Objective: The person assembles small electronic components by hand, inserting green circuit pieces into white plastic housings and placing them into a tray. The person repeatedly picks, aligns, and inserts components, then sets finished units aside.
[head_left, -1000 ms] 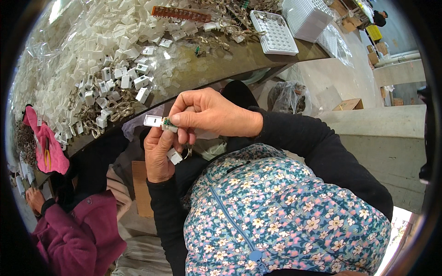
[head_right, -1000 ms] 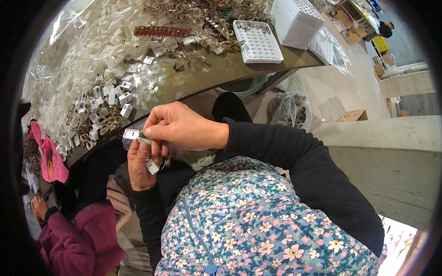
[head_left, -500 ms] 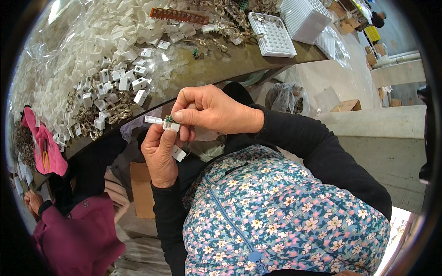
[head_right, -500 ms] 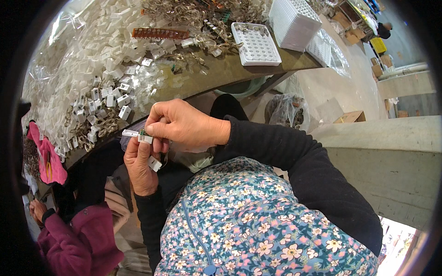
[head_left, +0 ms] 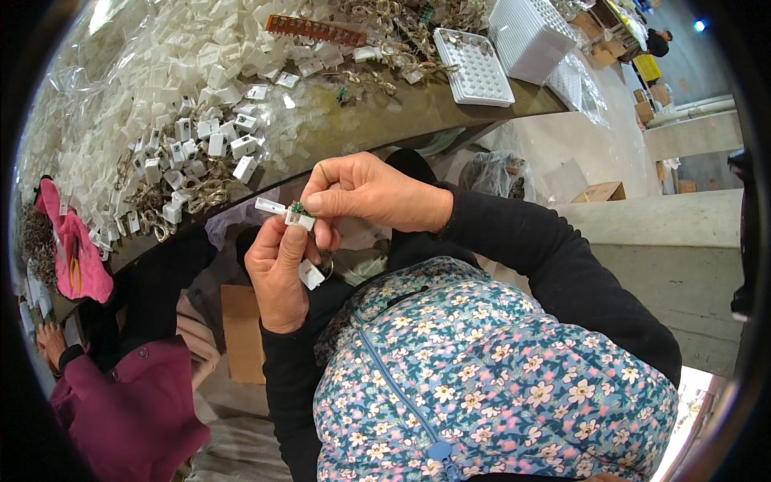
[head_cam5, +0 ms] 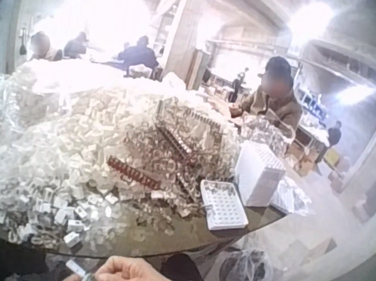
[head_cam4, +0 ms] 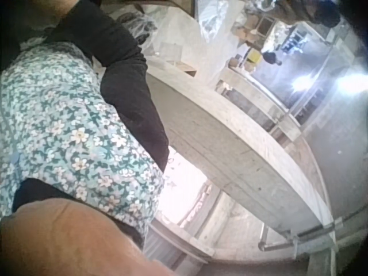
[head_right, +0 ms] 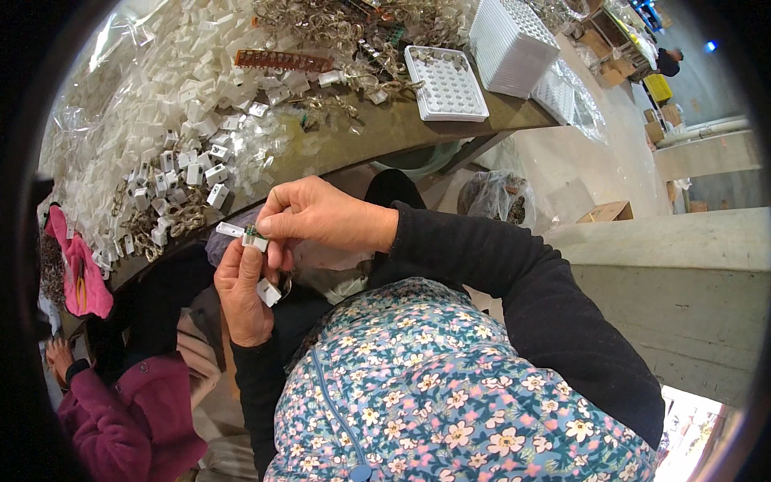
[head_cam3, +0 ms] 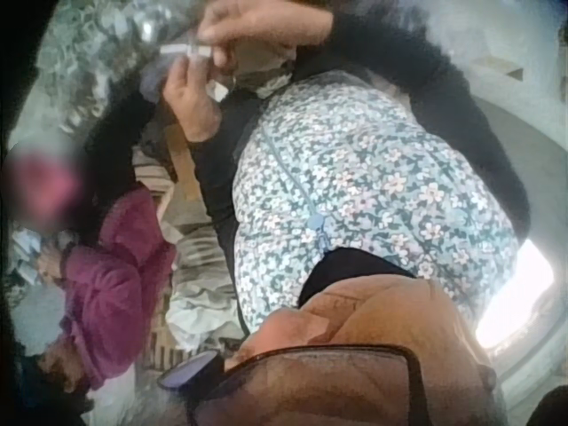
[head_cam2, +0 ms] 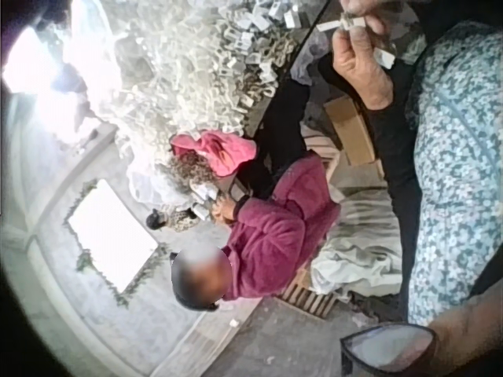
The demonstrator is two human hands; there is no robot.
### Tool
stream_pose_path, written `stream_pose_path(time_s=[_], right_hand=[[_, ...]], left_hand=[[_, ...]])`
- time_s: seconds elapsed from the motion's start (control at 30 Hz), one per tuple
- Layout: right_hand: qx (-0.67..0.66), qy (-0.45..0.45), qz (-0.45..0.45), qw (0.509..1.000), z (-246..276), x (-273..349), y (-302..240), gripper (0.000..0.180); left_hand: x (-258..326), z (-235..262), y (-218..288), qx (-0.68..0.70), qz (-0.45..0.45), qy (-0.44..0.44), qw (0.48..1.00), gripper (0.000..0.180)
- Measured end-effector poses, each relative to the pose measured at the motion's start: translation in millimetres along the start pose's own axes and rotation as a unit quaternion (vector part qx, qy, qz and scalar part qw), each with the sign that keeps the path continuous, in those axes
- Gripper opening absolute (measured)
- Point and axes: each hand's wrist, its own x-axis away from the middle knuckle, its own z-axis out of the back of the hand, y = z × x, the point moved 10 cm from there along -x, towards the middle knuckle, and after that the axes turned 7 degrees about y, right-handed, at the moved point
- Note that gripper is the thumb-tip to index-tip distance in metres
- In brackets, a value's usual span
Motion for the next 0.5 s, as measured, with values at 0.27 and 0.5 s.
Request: stream_pose_path(time_s=[0.27,0.5], right_hand=[[-0.010,-0.007,0.027,1.000,-3.2,0.5,-1.2,0.022],[-0.048,0.024,0.011,0.999,-1.9,1.1,5.8,0.021]], left_hand=[[0.7,-3.1,-1.5,0.032,0.007,0.003,0.999,0.025],[1.1,-1.8,-1.4,0.024,-0.009,0.016,1.000,0.024]])
